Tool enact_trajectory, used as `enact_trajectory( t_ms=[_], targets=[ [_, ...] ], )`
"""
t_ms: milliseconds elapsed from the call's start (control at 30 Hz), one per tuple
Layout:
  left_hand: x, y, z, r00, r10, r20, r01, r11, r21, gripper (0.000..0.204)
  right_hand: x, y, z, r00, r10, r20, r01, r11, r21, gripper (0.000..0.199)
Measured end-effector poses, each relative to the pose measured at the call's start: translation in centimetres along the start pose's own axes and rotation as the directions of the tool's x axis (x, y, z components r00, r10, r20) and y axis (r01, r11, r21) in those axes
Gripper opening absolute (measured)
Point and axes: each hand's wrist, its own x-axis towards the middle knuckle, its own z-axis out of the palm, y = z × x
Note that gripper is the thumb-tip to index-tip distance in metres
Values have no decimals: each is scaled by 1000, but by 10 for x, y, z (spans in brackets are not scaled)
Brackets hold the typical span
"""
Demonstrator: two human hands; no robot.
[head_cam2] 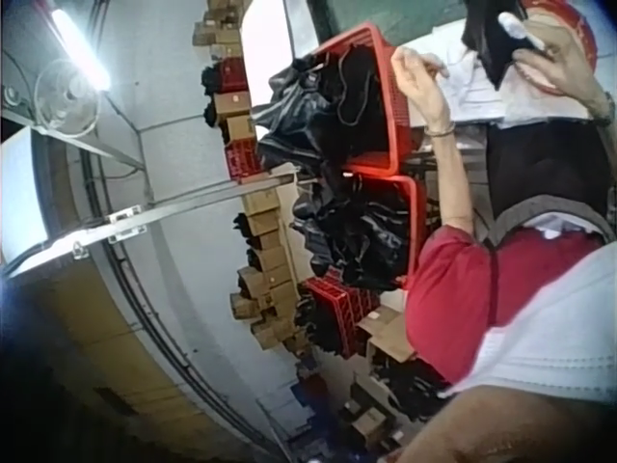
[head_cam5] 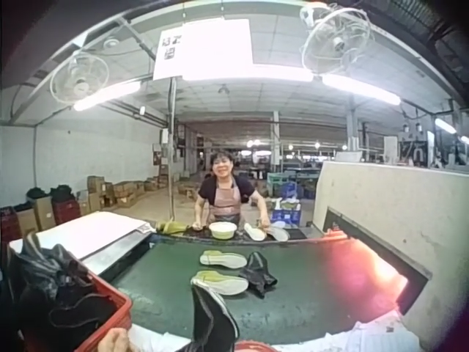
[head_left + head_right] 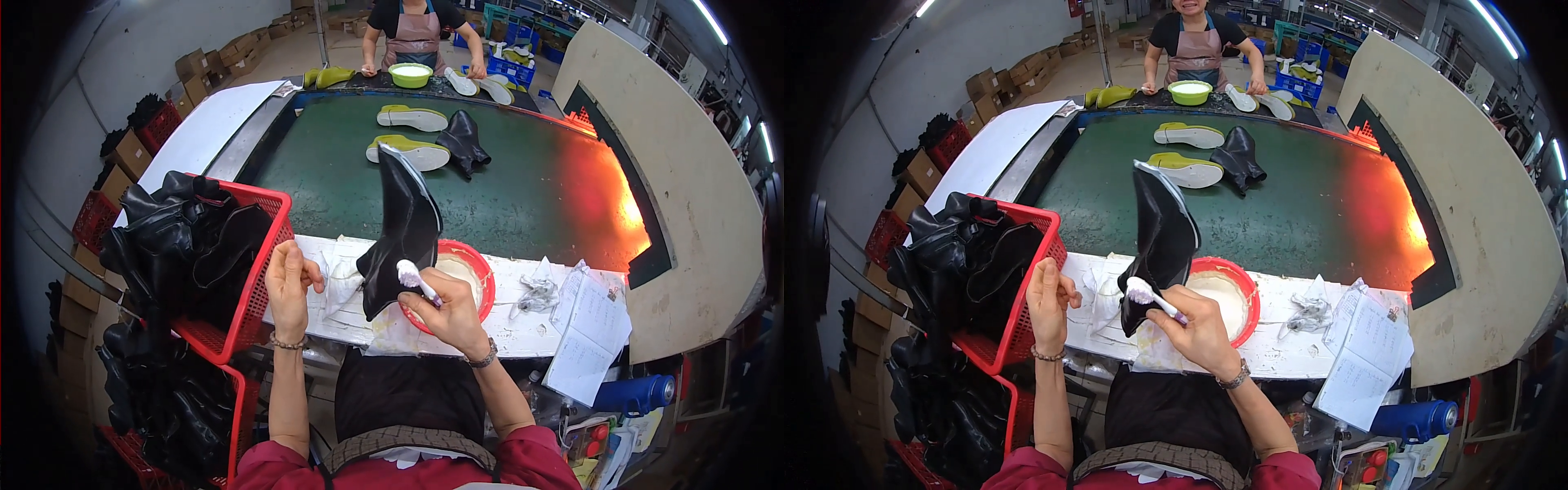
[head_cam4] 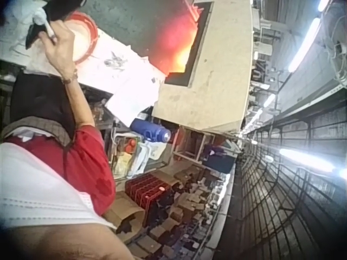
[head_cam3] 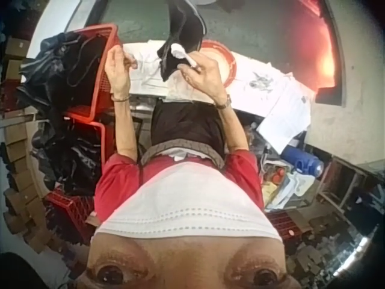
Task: Applying glue to the edges of shoe uppers using a toothbrush in a factory setting.
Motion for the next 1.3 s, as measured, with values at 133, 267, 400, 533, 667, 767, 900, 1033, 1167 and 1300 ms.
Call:
enact_trajectory(
  t_ms=[133,267,400,533,667,767,900,1033,1167,1300],
  targets=[
    [-4,0,-1,999,5,-43,-5,1000,-3,18,0,-3,1,999,-27,31,25,998,56,15],
    [-6,2,1,995,-7,-96,8,1000,12,26,1,-4,0,998,-59,31,58,997,41,14],
    [-6,-3,-17,999,-43,3,43,995,-91,39,0,-3,-2,997,-67,31,67,998,19,13],
    [-10,-4,-24,999,-45,-20,47,997,69,36,-1,-3,-2,996,-66,63,65,998,14,13],
    [-12,0,12,975,83,-205,-33,971,236,31,-1,-1,-1,996,-63,64,62,998,24,13],
    [-15,-7,-18,993,72,-90,-51,975,215,22,1,-8,0,997,-42,71,39,998,43,12],
    [-20,-14,-27,973,201,117,-226,937,266,10,-2,-11,5,997,-35,74,30,997,65,11],
    [-31,15,16,896,8,443,-321,701,637,95,-5,-8,4,991,-70,114,68,997,22,19],
    [-34,-11,28,876,-53,479,-279,755,593,141,-7,-21,8,971,-97,218,79,993,89,25],
    [-30,-19,40,871,-201,449,-7,908,419,153,-7,-15,8,965,-134,227,108,986,123,32]
  ],
)
